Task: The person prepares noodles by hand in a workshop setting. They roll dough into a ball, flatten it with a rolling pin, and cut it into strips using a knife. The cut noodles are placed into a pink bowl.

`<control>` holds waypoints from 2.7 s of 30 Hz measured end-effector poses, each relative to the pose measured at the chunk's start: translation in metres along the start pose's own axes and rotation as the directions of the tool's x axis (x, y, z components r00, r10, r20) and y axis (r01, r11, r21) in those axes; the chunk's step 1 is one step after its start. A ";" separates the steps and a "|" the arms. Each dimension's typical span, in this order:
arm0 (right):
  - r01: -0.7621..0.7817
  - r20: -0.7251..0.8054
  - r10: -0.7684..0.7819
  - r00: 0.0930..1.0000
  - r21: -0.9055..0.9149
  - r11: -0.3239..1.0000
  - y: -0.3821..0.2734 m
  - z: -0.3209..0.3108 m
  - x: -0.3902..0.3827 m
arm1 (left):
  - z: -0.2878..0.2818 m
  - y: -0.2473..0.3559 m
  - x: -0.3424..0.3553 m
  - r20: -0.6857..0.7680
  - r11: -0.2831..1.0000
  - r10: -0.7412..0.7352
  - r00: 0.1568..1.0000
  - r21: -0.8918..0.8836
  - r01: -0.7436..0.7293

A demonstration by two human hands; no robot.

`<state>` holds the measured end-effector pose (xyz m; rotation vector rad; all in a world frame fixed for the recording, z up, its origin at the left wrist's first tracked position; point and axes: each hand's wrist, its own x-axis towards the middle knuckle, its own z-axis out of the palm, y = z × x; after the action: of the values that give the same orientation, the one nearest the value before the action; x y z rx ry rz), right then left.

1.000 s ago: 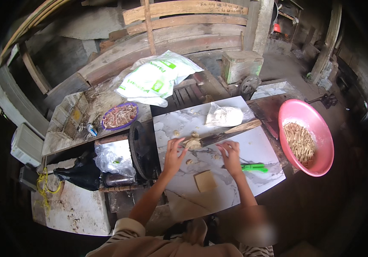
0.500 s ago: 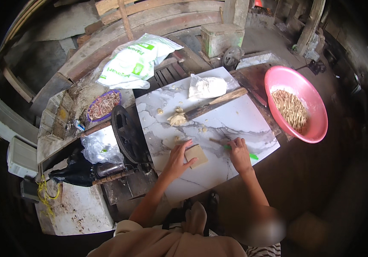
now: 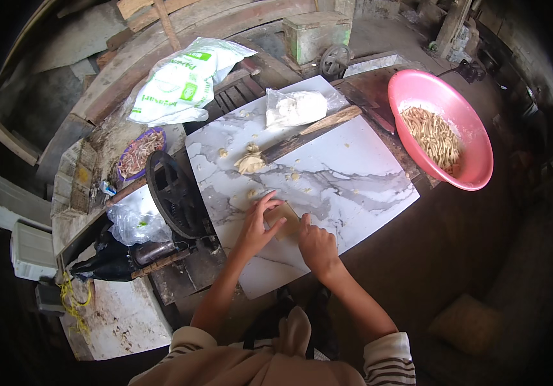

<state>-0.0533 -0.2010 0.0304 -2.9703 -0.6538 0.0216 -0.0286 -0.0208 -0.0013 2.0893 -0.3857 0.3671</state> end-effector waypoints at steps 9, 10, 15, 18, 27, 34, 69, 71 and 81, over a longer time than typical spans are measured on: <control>-0.054 0.037 0.053 0.998 0.014 0.998 -0.015 -0.011 0.007 | 0.002 -0.001 -0.001 0.009 0.999 -0.032 0.999 0.020 0.032; -0.049 0.036 0.049 0.998 0.004 0.999 -0.015 -0.009 0.007 | 0.002 -0.001 -0.001 0.008 0.999 -0.034 0.999 0.022 0.034; -0.040 0.037 0.039 0.999 0.013 0.999 -0.015 -0.012 0.008 | 0.004 -0.001 -0.001 -0.002 0.999 -0.024 1.000 0.037 0.024; -0.055 0.024 0.054 0.998 0.034 0.998 -0.015 -0.012 0.010 | 0.005 -0.001 -0.002 -0.001 0.999 -0.039 0.999 0.020 0.039; -0.196 0.173 0.164 0.971 0.192 0.962 -0.017 -0.019 0.022 | 0.008 0.011 -0.006 0.041 0.981 -0.135 0.990 0.145 0.128; -0.196 0.159 0.168 0.973 0.176 0.965 -0.012 -0.014 0.013 | 0.014 0.017 -0.007 0.036 0.952 -0.152 0.988 0.274 0.137; -0.139 0.084 0.127 0.988 0.157 0.978 -0.019 -0.012 0.013 | 0.007 0.022 -0.017 0.003 0.961 -0.108 0.994 0.256 0.104; -0.182 0.133 0.159 0.978 0.190 0.965 -0.020 -0.018 0.015 | 0.008 0.021 -0.017 -0.002 0.956 -0.113 0.994 0.271 0.110; -0.243 0.246 0.190 0.951 0.209 0.947 -0.023 -0.022 0.027 | 0.017 0.019 -0.015 -0.036 0.946 -0.155 0.987 0.283 0.159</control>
<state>-0.0379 -0.1710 0.0548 -2.8107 -0.3107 0.4254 -0.0476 -0.0426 -0.0016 2.3799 -0.1624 0.3583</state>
